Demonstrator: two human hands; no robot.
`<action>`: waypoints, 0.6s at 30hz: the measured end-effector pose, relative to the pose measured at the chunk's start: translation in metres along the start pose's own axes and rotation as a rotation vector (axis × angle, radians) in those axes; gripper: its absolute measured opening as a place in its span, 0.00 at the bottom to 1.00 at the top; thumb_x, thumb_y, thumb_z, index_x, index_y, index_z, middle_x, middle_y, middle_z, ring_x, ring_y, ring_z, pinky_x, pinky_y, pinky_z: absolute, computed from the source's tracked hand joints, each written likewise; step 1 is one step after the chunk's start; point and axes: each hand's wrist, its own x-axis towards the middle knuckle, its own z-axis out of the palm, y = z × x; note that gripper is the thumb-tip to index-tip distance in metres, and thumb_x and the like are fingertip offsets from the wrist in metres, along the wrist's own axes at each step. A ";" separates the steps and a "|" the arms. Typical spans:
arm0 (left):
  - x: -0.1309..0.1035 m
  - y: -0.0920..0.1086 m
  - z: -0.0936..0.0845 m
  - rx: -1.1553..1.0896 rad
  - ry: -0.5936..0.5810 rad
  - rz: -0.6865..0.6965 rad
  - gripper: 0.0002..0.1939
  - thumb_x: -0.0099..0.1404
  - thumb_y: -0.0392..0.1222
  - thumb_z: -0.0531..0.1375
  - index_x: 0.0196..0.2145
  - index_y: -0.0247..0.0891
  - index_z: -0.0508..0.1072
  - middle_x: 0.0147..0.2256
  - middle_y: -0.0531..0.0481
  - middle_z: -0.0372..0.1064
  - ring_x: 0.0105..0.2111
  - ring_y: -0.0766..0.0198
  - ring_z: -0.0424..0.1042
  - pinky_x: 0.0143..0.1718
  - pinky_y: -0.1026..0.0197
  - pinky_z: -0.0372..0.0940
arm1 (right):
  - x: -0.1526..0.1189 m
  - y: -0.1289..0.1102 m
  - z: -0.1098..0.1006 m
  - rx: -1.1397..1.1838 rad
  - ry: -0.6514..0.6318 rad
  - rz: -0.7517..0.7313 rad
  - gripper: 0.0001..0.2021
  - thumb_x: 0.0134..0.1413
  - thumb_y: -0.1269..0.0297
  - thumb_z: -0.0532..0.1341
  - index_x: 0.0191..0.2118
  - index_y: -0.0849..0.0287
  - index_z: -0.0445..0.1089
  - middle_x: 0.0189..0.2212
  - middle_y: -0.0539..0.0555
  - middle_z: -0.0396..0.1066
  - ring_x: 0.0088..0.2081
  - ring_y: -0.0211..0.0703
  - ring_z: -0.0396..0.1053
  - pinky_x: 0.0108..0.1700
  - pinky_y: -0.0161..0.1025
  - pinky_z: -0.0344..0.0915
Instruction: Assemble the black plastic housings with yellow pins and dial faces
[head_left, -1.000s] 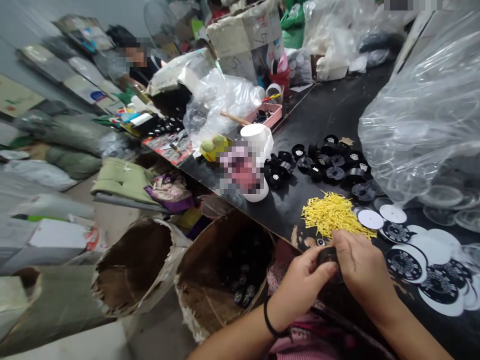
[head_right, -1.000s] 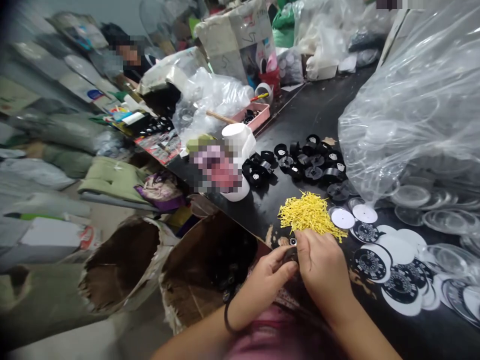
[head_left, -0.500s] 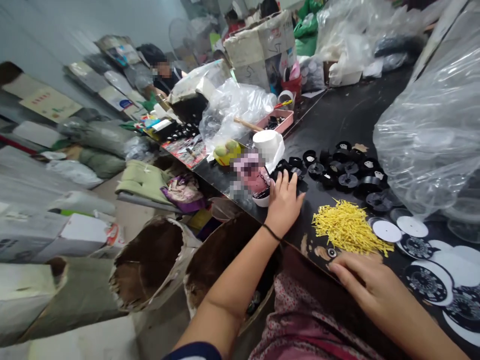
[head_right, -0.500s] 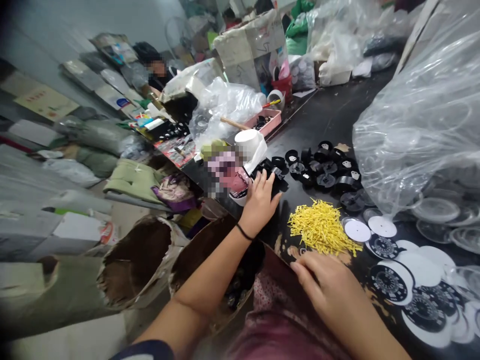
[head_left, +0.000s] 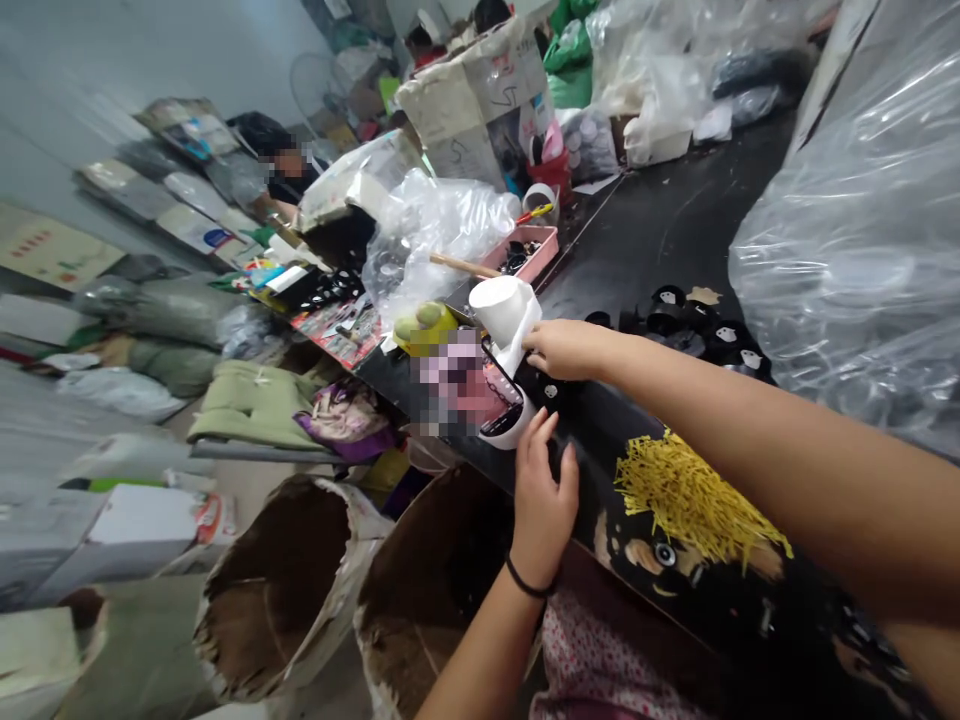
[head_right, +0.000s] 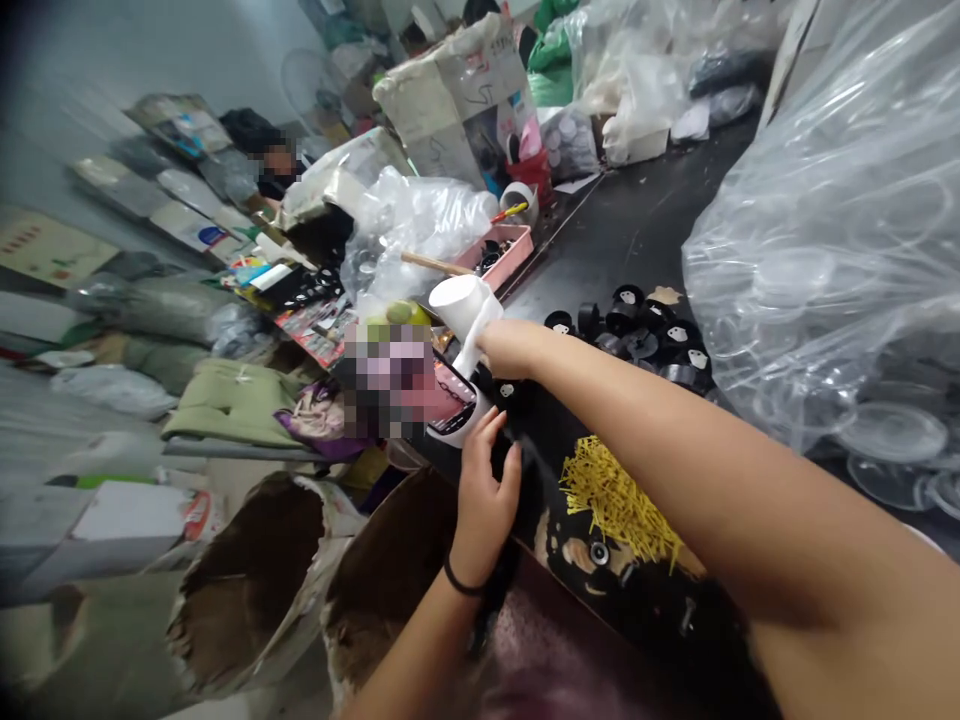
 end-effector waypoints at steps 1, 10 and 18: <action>0.001 0.001 0.001 -0.005 -0.020 -0.018 0.20 0.71 0.40 0.51 0.59 0.39 0.61 0.60 0.38 0.61 0.62 0.54 0.60 0.63 0.46 0.57 | 0.016 0.000 0.003 0.008 -0.009 -0.003 0.16 0.62 0.57 0.59 0.51 0.60 0.67 0.49 0.56 0.68 0.47 0.44 0.69 0.48 0.49 0.69; 0.001 0.002 0.001 -0.016 -0.103 -0.064 0.25 0.70 0.37 0.53 0.62 0.42 0.55 0.66 0.39 0.51 0.66 0.54 0.52 0.64 0.46 0.55 | 0.074 0.008 0.008 0.105 -0.151 -0.123 0.16 0.63 0.56 0.59 0.51 0.60 0.67 0.49 0.56 0.68 0.46 0.44 0.69 0.48 0.48 0.69; -0.002 0.004 -0.003 -0.017 -0.142 -0.115 0.23 0.69 0.36 0.54 0.60 0.44 0.57 0.62 0.41 0.58 0.63 0.57 0.57 0.63 0.48 0.56 | 0.082 -0.004 0.030 0.016 -0.339 -0.249 0.15 0.62 0.56 0.60 0.48 0.59 0.69 0.46 0.55 0.70 0.44 0.43 0.70 0.47 0.47 0.69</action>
